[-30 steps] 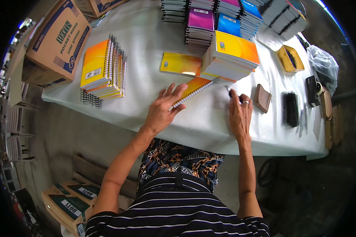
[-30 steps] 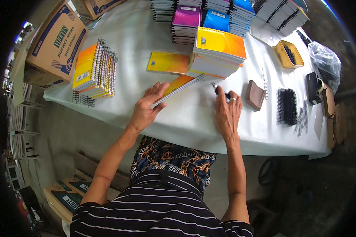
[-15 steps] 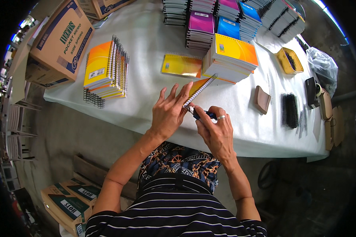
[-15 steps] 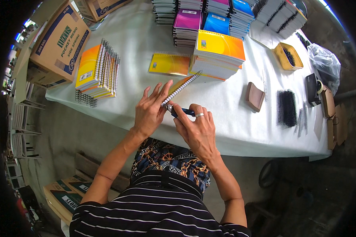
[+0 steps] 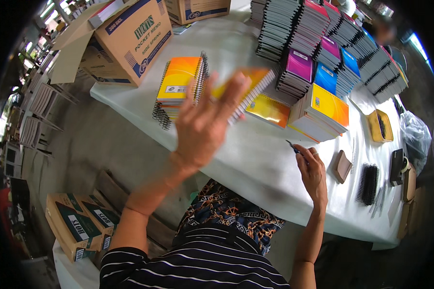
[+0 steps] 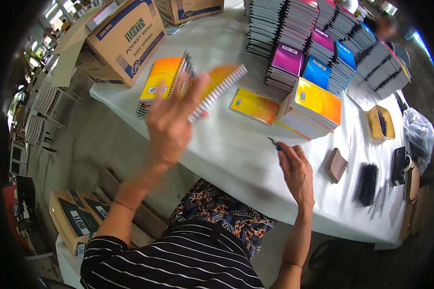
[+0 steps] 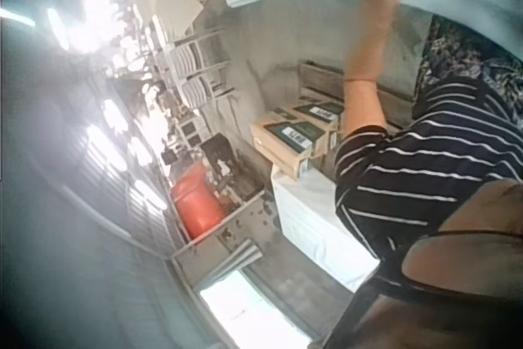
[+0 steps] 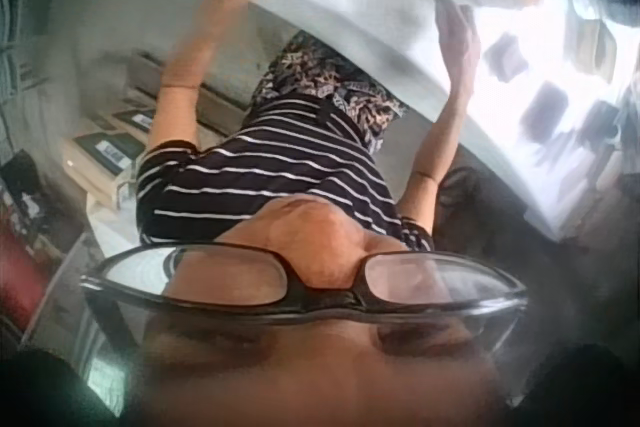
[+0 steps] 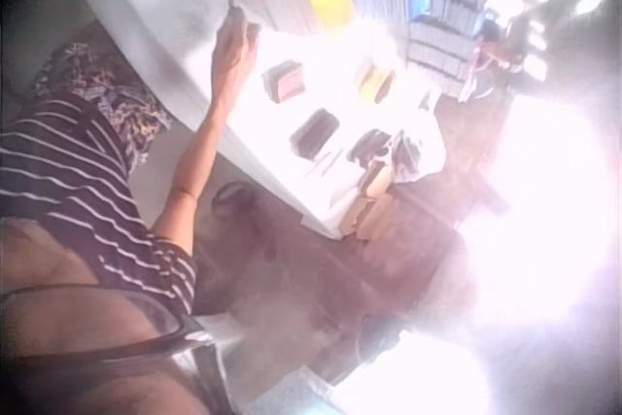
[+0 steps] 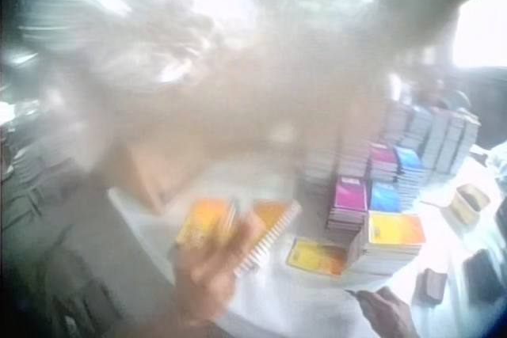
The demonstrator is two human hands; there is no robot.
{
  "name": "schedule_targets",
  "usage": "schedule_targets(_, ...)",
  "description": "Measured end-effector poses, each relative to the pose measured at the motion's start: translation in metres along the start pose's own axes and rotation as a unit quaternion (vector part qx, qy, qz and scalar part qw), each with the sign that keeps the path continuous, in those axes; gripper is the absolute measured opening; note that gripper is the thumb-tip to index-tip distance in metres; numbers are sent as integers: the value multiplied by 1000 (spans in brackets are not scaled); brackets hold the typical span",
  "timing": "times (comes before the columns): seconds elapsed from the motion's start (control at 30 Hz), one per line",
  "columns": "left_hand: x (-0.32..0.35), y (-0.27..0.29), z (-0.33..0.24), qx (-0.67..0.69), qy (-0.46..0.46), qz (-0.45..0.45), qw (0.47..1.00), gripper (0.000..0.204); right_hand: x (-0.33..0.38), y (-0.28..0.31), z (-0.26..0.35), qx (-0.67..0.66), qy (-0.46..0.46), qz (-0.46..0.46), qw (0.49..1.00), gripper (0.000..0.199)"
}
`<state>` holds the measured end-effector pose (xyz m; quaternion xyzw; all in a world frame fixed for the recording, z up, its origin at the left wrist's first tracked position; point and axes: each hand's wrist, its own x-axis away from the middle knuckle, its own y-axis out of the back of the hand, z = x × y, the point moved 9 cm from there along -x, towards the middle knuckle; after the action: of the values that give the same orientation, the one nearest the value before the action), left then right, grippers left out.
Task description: The person repeatedly picks up a spiral notebook and a metal coil, inserts the coil through the notebook's holes, and uses pliers to close the coil ends. Finished notebooks are stacked on the table.
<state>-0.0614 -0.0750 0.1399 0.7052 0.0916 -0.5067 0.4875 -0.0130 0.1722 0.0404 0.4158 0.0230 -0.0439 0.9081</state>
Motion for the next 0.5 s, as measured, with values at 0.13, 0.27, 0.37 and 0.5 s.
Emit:
schedule_targets(0.13,-20,18,71,-86,13,-33,996,68,1,-7,-24,255,120,-105,954,34)
schedule_targets(0.27,-24,1,122,507,66,38,859,63,-28,-14,17,-104,91,-108,984,74)
schedule_targets(0.37,-16,-20,131,699,31,52,713,64,-66,-20,117,-381,240,-102,887,74)
schedule_targets(0.5,-23,-33,152,710,92,48,697,74,-104,-36,182,-360,247,-26,899,46)
